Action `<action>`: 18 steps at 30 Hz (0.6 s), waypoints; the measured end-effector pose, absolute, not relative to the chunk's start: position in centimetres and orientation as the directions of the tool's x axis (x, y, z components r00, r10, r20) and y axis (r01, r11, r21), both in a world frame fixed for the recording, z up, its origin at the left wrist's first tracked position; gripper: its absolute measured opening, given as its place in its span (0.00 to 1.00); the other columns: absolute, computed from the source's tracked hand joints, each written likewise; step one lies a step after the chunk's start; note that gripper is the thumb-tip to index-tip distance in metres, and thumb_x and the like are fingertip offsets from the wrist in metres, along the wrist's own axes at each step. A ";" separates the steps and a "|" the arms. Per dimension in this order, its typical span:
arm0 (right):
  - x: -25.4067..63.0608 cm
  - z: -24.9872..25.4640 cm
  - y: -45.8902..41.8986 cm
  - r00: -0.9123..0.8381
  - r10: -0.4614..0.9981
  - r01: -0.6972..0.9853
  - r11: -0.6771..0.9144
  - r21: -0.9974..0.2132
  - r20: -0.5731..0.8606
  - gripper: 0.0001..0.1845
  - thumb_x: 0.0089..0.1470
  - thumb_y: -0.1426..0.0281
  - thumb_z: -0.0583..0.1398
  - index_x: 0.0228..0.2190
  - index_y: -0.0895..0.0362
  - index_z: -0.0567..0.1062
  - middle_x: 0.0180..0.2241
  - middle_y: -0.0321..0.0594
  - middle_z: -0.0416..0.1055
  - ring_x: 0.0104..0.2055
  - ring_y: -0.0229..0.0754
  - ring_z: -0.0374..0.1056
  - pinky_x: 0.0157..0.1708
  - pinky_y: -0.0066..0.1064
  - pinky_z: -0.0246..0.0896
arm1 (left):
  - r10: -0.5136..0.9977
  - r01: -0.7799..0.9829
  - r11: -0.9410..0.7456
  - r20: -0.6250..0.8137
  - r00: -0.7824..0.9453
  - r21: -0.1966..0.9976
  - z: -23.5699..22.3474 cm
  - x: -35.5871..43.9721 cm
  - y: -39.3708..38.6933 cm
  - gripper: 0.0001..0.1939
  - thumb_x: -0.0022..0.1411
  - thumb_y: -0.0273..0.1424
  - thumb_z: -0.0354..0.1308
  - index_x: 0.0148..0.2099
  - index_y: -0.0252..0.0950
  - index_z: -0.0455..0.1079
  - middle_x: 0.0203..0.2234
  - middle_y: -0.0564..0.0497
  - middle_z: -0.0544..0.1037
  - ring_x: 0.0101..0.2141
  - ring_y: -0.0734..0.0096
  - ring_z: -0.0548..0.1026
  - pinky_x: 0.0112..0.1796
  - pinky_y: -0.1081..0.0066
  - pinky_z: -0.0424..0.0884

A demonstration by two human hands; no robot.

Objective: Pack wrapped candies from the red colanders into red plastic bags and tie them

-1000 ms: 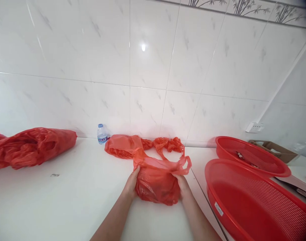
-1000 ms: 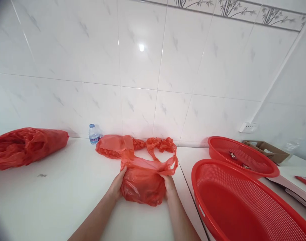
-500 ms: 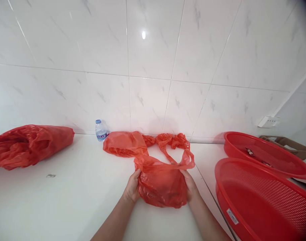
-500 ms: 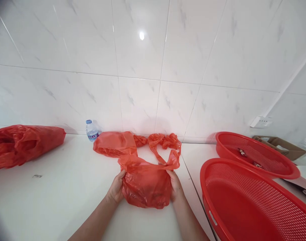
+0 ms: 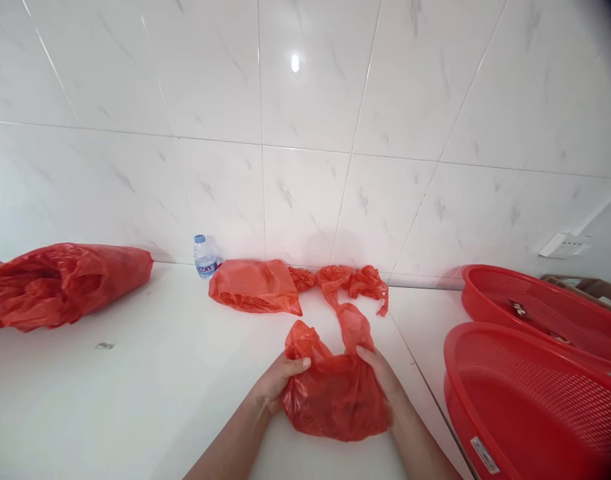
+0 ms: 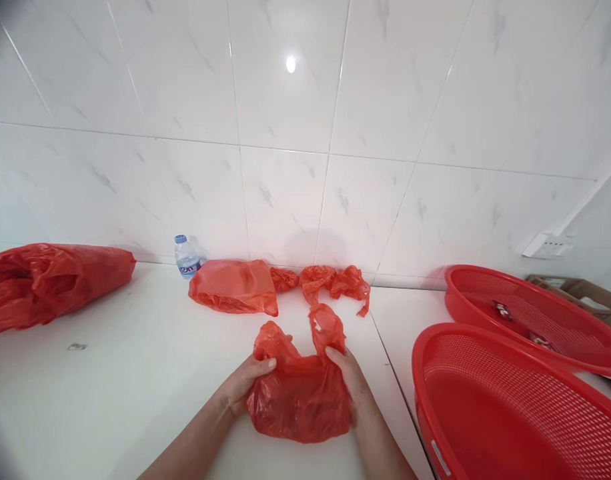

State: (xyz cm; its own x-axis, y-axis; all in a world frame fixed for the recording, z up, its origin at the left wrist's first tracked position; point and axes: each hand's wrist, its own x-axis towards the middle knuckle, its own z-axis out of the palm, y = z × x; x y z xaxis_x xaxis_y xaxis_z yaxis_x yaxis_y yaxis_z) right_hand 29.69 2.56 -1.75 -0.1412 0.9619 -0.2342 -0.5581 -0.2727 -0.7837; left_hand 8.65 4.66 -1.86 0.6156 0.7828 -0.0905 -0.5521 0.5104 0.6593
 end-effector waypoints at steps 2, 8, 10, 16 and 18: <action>29.5 -1.7 2.5 -0.137 0.956 -0.554 -0.291 -0.780 -0.259 0.15 0.48 0.59 0.63 0.36 0.56 0.75 0.32 0.43 0.77 0.35 0.49 0.74 0.33 0.39 0.67 | 0.777 -0.524 0.529 -0.132 0.615 0.667 -1.9 8.9 4.7 0.13 0.54 0.29 0.64 0.43 0.32 0.72 0.39 0.40 0.79 0.43 0.52 0.77 0.47 0.58 0.70; 29.7 -2.5 2.6 -0.029 0.981 -0.670 -0.163 -0.724 -0.194 0.08 0.49 0.60 0.63 0.29 0.51 0.74 0.20 0.30 0.68 0.28 0.41 0.70 0.37 0.37 0.67 | 0.816 -0.659 0.547 -0.152 0.558 0.516 -1.8 9.1 5.0 0.13 0.56 0.32 0.61 0.43 0.33 0.72 0.42 0.42 0.78 0.44 0.57 0.76 0.49 0.60 0.69; 29.3 -2.5 2.5 -0.055 0.990 -0.722 -0.130 -0.680 -0.131 0.06 0.47 0.66 0.65 0.27 0.50 0.72 0.13 0.24 0.55 0.19 0.34 0.60 0.37 0.33 0.66 | 0.798 -0.660 0.569 -0.138 0.586 0.490 -1.7 9.2 5.0 0.06 0.57 0.31 0.60 0.36 0.34 0.72 0.37 0.45 0.78 0.40 0.61 0.76 0.48 0.62 0.69; 27.3 -1.6 2.0 -0.267 0.956 -0.727 -0.285 -0.625 -0.125 0.28 0.50 0.42 0.54 0.19 0.54 0.69 0.12 0.27 0.48 0.16 0.32 0.52 0.30 0.30 0.62 | 0.868 -0.746 0.467 -0.084 0.490 0.475 -2.6 9.6 5.5 0.18 0.59 0.33 0.59 0.21 0.37 0.57 0.14 0.59 0.62 0.19 0.79 0.67 0.37 0.72 0.70; 27.1 -1.4 2.0 -0.347 0.929 -0.658 -0.339 -0.672 -0.128 0.37 0.46 0.34 0.47 0.13 0.54 0.63 0.12 0.32 0.50 0.21 0.37 0.60 0.33 0.32 0.62 | 0.875 -0.730 0.460 -0.117 0.470 0.506 -2.8 9.7 5.7 0.20 0.58 0.34 0.60 0.21 0.37 0.54 0.13 0.60 0.58 0.16 0.81 0.61 0.30 0.75 0.68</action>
